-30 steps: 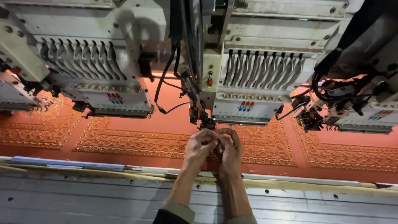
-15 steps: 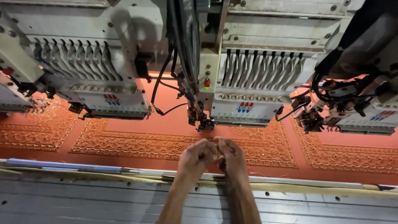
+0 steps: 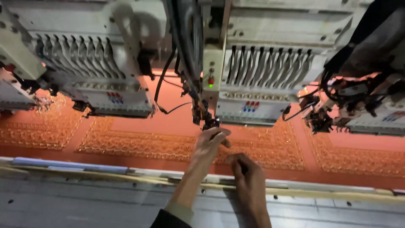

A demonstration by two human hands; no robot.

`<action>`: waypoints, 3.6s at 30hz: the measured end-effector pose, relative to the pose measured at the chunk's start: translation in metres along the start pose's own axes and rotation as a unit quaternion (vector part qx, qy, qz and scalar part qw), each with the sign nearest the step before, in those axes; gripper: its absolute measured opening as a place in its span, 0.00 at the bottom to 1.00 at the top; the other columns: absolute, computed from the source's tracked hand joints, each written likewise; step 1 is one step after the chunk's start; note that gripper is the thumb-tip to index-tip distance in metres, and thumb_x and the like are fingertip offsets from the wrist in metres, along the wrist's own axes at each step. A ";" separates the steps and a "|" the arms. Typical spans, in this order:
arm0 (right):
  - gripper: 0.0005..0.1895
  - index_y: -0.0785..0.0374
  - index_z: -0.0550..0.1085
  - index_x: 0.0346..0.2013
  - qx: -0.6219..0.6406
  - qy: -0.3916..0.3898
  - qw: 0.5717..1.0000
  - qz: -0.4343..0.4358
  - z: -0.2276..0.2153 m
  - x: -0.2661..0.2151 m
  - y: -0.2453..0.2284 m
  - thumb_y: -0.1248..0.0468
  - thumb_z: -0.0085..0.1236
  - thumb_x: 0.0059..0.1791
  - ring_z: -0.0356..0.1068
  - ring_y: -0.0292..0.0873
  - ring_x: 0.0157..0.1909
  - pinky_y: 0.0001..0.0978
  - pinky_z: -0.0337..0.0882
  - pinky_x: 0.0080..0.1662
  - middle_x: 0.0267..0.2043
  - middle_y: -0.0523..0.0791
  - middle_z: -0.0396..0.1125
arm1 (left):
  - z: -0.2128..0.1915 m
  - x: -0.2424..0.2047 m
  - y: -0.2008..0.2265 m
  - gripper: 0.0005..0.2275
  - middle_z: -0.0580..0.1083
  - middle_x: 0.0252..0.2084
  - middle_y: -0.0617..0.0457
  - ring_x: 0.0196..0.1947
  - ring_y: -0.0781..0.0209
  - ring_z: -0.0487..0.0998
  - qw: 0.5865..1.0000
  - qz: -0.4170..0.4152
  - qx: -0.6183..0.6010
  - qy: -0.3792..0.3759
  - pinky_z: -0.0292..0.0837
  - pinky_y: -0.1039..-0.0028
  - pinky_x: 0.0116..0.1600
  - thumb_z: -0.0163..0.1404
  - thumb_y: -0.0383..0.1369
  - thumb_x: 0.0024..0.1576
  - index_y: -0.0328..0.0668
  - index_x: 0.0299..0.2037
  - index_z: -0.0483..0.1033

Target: The person is seen moving quickly between the heads of a large industrial embroidery machine, checking for thread breaks and re-threading the needles as needed.

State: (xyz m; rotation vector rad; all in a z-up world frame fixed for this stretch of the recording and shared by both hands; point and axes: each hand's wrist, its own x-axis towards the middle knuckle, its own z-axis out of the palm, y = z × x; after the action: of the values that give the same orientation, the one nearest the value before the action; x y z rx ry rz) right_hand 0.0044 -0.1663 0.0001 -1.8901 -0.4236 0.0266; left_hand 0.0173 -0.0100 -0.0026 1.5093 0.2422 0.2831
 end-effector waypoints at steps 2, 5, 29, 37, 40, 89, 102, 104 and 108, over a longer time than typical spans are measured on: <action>0.11 0.57 0.78 0.29 0.028 0.006 0.999 -0.015 0.001 0.005 -0.005 0.59 0.50 0.50 0.68 0.35 0.35 0.28 0.65 0.41 0.30 0.38 0.72 | 0.011 0.004 0.029 0.16 0.78 0.28 0.50 0.31 0.59 0.78 1.000 -0.009 -0.017 0.021 0.72 0.66 0.39 0.47 0.38 0.61 0.35 0.46 0.84; 0.11 0.56 0.76 0.30 0.032 0.020 0.999 -0.031 0.003 0.003 0.000 0.57 0.52 0.52 0.59 0.34 0.29 0.28 0.60 0.36 0.24 0.37 0.64 | 0.024 0.001 0.040 0.12 0.74 0.24 0.50 0.24 0.62 0.70 0.994 -0.032 -0.077 0.073 0.65 0.70 0.33 0.48 0.30 0.62 0.35 0.45 0.86; 0.12 0.51 0.81 0.32 -0.178 0.131 0.975 0.033 -0.169 0.002 0.078 0.66 0.49 0.48 0.70 0.39 0.28 0.33 0.65 0.37 0.27 0.38 0.76 | 0.227 0.084 -0.079 0.05 0.70 0.24 0.48 0.19 0.64 0.65 0.804 -0.122 -0.455 0.363 0.54 0.69 0.28 0.45 0.20 0.62 0.36 0.34 0.67; 0.12 0.43 0.81 0.32 -0.183 0.103 0.971 0.116 -0.166 0.019 0.084 0.61 0.50 0.46 0.70 0.43 0.27 0.36 0.67 0.37 0.20 0.40 0.69 | 0.242 0.065 -0.020 0.05 0.64 0.17 0.49 0.14 0.62 0.59 0.767 -0.081 -0.418 0.480 0.52 0.70 0.22 0.43 0.22 0.63 0.31 0.36 0.71; 0.11 0.40 0.82 0.32 -0.205 0.098 0.962 0.151 -0.166 0.021 0.086 0.59 0.51 0.48 0.73 0.43 0.30 0.38 0.67 0.38 0.22 0.40 0.73 | 0.243 0.054 -0.013 0.04 0.73 0.27 0.36 0.15 0.58 0.66 0.729 -0.110 -0.408 0.539 0.61 0.71 0.20 0.40 0.22 0.65 0.30 0.43 0.68; 0.14 0.67 0.82 0.40 0.193 -0.094 0.961 0.171 -0.134 0.005 0.043 0.74 0.49 0.47 0.51 0.33 0.22 0.26 0.52 0.25 0.21 0.39 0.55 | 0.164 -0.093 0.010 0.07 0.76 0.35 0.55 0.35 0.49 0.78 0.895 -0.065 0.428 0.110 0.68 0.55 0.39 0.37 0.42 0.67 0.57 0.42 0.67; 0.12 0.73 0.80 0.30 0.292 -0.070 0.931 0.207 -0.130 0.003 0.033 0.72 0.51 0.53 0.36 0.33 0.21 0.30 0.45 0.18 0.24 0.41 0.39 | 0.173 0.036 0.029 0.07 0.67 0.18 0.55 0.20 0.69 0.60 0.936 -0.102 -0.244 0.233 0.49 0.78 0.28 0.50 0.21 0.54 0.31 0.33 0.84; 0.12 0.72 0.80 0.28 0.262 -0.071 0.943 0.191 -0.132 0.004 0.026 0.73 0.49 0.51 0.43 0.34 0.25 0.29 0.43 0.20 0.25 0.43 0.54 | 0.180 0.035 0.026 0.08 0.75 0.24 0.54 0.24 0.67 0.68 0.953 -0.061 -0.151 0.254 0.57 0.73 0.31 0.52 0.26 0.53 0.35 0.33 0.86; 0.11 0.62 0.80 0.25 0.138 -0.054 0.989 0.001 -0.130 0.012 0.064 0.69 0.50 0.47 0.55 0.33 0.29 0.27 0.55 0.36 0.23 0.37 0.63 | 0.184 0.044 0.028 0.09 0.84 0.34 0.66 0.38 0.63 0.84 0.934 -0.118 0.112 0.319 0.78 0.65 0.44 0.52 0.35 0.54 0.58 0.31 0.88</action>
State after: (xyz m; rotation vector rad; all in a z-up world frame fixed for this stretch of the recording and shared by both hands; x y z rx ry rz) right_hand 0.0618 -0.2994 -0.0094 -1.6209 -0.4661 0.1803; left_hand 0.1187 -0.1679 0.0347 1.5539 0.9938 0.5638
